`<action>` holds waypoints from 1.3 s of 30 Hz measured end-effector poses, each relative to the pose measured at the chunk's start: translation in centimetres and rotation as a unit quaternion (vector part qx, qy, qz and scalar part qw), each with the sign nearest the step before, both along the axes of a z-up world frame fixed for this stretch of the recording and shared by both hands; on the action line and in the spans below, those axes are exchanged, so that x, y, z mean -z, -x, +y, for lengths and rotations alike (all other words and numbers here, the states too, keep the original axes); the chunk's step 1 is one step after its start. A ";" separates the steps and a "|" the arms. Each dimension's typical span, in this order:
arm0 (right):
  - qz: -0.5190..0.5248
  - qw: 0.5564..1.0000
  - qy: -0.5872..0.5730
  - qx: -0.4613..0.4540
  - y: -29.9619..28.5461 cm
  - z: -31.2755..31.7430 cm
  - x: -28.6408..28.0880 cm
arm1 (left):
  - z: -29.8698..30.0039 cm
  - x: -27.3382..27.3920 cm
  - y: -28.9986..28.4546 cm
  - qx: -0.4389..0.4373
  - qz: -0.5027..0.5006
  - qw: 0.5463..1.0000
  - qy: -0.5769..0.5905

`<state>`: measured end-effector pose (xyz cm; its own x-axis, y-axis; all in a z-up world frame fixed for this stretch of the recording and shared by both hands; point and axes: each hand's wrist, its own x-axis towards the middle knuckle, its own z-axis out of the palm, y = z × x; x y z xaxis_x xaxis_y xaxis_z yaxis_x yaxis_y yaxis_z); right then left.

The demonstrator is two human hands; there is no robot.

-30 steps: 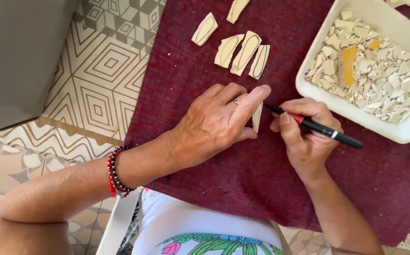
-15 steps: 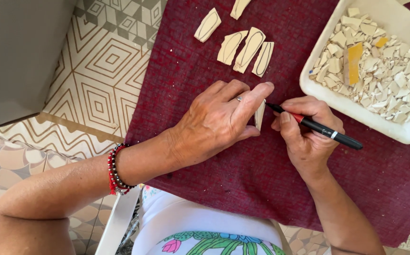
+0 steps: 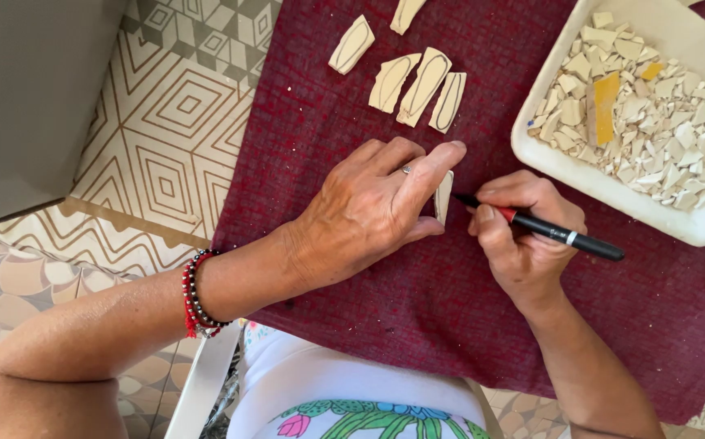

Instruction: Marking small rectangular pieces with a black marker for a craft project

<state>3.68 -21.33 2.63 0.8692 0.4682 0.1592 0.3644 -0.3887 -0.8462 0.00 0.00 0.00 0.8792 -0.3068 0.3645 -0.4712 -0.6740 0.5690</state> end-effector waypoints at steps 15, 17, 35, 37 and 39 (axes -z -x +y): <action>-0.036 0.997 0.028 -0.055 0.2 -0.8 0.5 | 0.1 0.1 0.0 0.003 0.015 1.000 0.007; -0.036 0.997 0.025 -0.059 0.2 -0.6 0.4 | 0.1 0.1 0.0 0.002 0.017 1.000 0.012; -0.023 0.991 -0.123 0.043 0.3 -0.7 0.7 | 0.0 -0.9 -0.3 0.008 0.028 1.000 -0.007; -0.039 0.990 -0.126 0.045 0.4 -0.8 0.7 | -0.1 -1.1 -0.2 0.004 0.031 1.000 -0.001; -0.015 0.990 -0.134 0.046 0.2 -1.0 1.0 | 0.2 -1.3 -0.3 -0.004 0.071 0.993 0.099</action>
